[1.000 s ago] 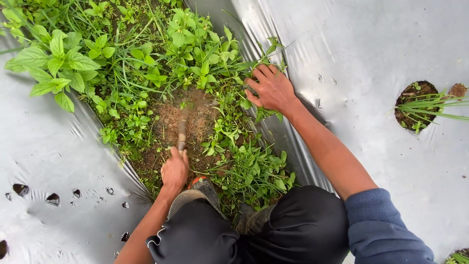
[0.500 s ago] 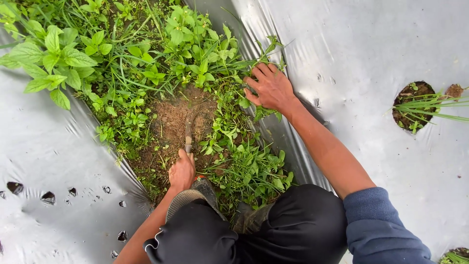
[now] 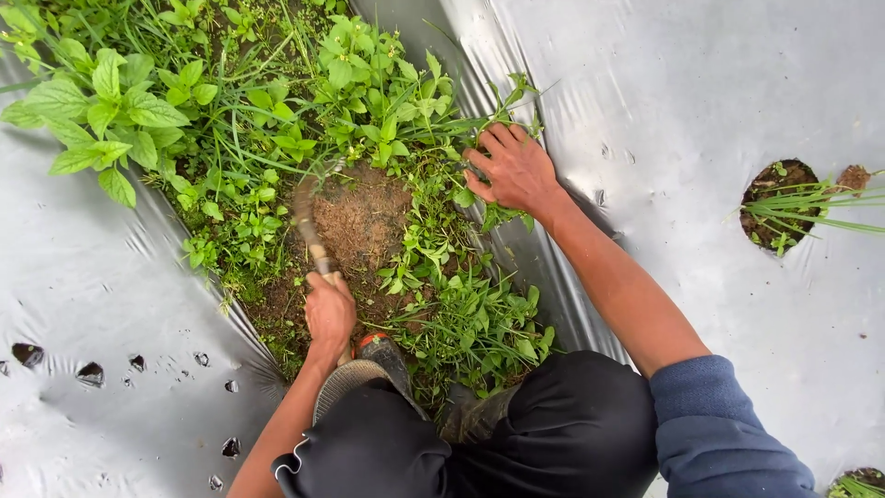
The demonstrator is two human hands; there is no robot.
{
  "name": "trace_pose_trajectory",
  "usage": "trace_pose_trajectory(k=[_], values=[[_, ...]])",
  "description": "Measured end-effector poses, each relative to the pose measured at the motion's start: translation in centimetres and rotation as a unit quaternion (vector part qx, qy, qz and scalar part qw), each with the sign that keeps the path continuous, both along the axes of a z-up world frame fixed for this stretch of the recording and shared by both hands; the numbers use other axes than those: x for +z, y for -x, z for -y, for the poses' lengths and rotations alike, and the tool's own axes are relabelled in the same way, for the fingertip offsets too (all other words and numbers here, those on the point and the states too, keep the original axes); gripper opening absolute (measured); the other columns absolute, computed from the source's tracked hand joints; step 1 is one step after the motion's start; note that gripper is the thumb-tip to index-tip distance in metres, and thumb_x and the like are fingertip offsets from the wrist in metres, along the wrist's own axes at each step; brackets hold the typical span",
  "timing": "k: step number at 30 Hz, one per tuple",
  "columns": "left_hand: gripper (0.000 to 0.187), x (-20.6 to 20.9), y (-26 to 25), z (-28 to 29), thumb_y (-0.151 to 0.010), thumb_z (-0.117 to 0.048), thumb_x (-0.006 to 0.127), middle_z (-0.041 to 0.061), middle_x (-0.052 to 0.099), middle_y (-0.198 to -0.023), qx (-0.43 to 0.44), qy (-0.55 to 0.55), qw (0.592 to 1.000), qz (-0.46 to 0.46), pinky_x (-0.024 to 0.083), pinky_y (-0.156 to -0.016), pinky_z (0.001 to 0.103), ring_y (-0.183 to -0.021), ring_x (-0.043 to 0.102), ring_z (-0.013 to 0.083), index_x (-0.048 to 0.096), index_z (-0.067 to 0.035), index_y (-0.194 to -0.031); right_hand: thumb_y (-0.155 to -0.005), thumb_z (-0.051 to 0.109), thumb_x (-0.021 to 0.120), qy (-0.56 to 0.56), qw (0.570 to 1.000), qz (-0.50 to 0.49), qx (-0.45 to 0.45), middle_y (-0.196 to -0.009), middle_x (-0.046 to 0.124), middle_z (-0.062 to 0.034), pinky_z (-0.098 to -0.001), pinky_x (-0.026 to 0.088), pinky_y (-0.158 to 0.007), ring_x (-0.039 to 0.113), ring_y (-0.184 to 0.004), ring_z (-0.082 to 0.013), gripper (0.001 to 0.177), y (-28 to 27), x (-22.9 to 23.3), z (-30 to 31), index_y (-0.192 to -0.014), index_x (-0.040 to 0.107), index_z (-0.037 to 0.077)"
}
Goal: Using a hand sickle and bare hands to remove weeds from a narrow soil strip between plastic mulch sheets in a garden.
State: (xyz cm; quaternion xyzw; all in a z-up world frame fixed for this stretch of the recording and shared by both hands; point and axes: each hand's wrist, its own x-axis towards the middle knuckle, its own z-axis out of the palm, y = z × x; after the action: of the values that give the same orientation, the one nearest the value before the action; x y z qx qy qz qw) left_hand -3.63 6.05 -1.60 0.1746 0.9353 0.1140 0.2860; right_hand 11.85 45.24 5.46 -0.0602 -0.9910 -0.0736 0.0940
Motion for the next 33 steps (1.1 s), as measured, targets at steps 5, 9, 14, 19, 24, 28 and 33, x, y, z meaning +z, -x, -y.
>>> trace_pose_trajectory(k=[5, 9, 14, 19, 24, 28, 33], values=[[0.035, 4.7, -0.1, -0.7, -0.111, -0.047, 0.031, 0.010, 0.067, -0.076, -0.329, 0.082, 0.939, 0.063, 0.062, -0.076, 0.054, -0.078, 0.078, 0.0341, 0.046, -0.016, -0.105, -0.107, 0.041, 0.058, -0.003, 1.000, -0.017, 0.012, -0.100, 0.053, -0.0074, -0.0435, 0.048, -0.092, 0.056, -0.109, -0.0255, 0.025, 0.2, 0.1, 0.0, -0.109, 0.067, 0.017], [0.031, 2.7, 1.7, -2.3, -0.113, -0.036, 0.033, 0.013, 0.062, -0.070, -0.051, -0.017, 0.991, 0.123, 0.058, -0.058, 0.049, -0.062, 0.070, 0.0329, 0.045, -0.008, -0.111, -0.106, 0.041, 0.058, 0.001, 1.000, -0.019, 0.008, -0.099, 0.053, -0.0082, -0.0434, 0.048, -0.092, 0.056, -0.108, -0.0261, 0.025, 0.1, 0.1, 0.1, -0.107, 0.066, 0.017], [0.040, 2.9, -1.9, -0.1, -0.109, -0.049, 0.032, 0.016, 0.068, -0.072, -0.342, 0.085, 0.931, 0.093, 0.062, -0.071, 0.055, -0.077, 0.077, 0.0401, 0.046, -0.011, -0.105, -0.103, 0.040, 0.061, -0.003, 0.999, -0.042, 0.019, -0.097, 0.052, -0.0072, -0.0419, 0.048, -0.091, 0.057, -0.105, -0.0257, 0.024, 0.3, 0.1, -0.2, -0.106, 0.067, 0.017], [0.034, 2.5, 3.8, -2.0, -0.112, -0.040, 0.033, 0.015, 0.066, -0.070, -0.242, 0.081, 0.967, -0.023, 0.063, -0.063, 0.050, -0.066, 0.075, 0.0355, 0.046, -0.009, -0.107, -0.099, 0.040, 0.064, -0.007, 0.999, -0.043, 0.014, -0.096, 0.052, -0.0071, -0.0418, 0.047, -0.091, 0.057, -0.105, -0.0262, 0.024, 0.3, 0.4, -0.2, -0.105, 0.066, 0.017], [0.036, 3.4, 0.1, -1.7, -0.113, -0.035, 0.032, 0.016, 0.065, -0.069, -0.270, 0.125, 0.954, -0.013, 0.062, -0.052, 0.046, -0.063, 0.075, 0.0324, 0.050, -0.003, -0.111, -0.101, 0.039, 0.062, -0.008, 0.999, -0.041, 0.016, -0.096, 0.054, -0.0077, -0.0413, 0.047, -0.089, 0.056, -0.104, -0.0260, 0.023, 0.8, 1.3, -0.2, -0.104, 0.066, 0.017], [0.037, 5.1, 0.3, -1.1, -0.111, -0.045, 0.031, 0.016, 0.070, -0.072, -0.322, 0.108, 0.939, 0.057, 0.062, -0.079, 0.057, -0.077, 0.078, 0.0381, 0.048, -0.012, -0.108, -0.101, 0.037, 0.062, 0.003, 1.000, -0.023, 0.014, -0.099, 0.055, -0.0084, -0.0420, 0.048, -0.092, 0.057, -0.107, -0.0267, 0.022, 0.4, 1.2, 0.4, -0.108, 0.066, 0.016], [0.032, 3.4, 1.9, -2.5, -0.115, -0.032, 0.033, 0.011, 0.059, -0.063, -0.092, 0.033, 0.995, 0.009, 0.059, -0.051, 0.045, -0.052, 0.066, 0.0291, 0.047, -0.005, -0.107, -0.100, 0.038, 0.063, 0.001, 1.000, -0.020, 0.013, -0.099, 0.055, -0.0089, -0.0428, 0.048, -0.093, 0.057, -0.108, -0.0276, 0.023, 0.2, 0.8, -0.1, -0.108, 0.067, 0.016]])
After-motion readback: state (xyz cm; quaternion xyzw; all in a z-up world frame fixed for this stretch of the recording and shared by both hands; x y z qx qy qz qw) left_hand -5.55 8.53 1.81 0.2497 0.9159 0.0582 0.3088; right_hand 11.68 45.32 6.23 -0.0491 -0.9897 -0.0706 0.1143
